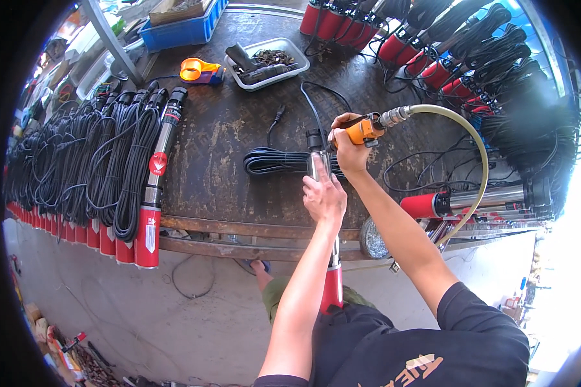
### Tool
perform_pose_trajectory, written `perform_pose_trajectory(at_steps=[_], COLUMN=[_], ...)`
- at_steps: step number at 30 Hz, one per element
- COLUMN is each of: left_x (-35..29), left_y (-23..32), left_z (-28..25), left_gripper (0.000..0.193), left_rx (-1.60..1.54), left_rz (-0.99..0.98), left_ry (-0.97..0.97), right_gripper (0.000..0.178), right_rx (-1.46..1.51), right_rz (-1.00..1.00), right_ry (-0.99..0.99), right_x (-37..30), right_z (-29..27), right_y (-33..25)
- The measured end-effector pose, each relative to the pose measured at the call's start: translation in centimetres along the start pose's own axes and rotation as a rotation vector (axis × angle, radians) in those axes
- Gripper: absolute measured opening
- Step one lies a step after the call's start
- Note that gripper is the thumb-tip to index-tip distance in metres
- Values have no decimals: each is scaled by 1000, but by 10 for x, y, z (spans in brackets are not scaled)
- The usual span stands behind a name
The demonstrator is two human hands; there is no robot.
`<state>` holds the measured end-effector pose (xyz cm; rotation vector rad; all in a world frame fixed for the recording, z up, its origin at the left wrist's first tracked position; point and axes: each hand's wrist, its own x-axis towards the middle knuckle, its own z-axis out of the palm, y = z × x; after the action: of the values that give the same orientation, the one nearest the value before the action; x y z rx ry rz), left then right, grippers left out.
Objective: The person assembles water pumps by attaching components and securing them with a pneumatic screwdriver on a workbench in a factory environment.
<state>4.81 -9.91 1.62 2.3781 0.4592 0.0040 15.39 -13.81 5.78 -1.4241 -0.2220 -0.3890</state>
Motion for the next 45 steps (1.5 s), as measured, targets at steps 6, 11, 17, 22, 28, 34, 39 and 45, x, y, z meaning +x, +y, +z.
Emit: perform_pose_trajectory(at_steps=[6,11,17,22,28,34,39,45], left_x=[-2,-4,-6,-3,-43,-142,-136,-133], left_y=[1,4,6,9,24,44,49,56], left_z=[5,5,11,14,0,90,114,78], left_gripper=[85,84,78,74,57,18,19,21], left_rx=[7,42,153,126,209,456,378,-574], left_rz=[-8,-28,8,5,480,1023,1096,149], left_ry=[51,29,116,137,387,-500,-530,-822], right_gripper=[20,18,13,26,24,22,17,17], right_rx=[100,84,-21,53,-360,-313,-305,-223], right_rz=[-32,-26,-75,-45,-473,-591,-536,-467], right_ry=[33,20,-25,78,36,198,328,464], right_x=[-1,-3,-3,-12,-91,-178,-221,-243], right_z=[5,-1,-1,1,-73,-116,-151,-175], right_y=[1,6,8,-39,-188,-249,-277,-268])
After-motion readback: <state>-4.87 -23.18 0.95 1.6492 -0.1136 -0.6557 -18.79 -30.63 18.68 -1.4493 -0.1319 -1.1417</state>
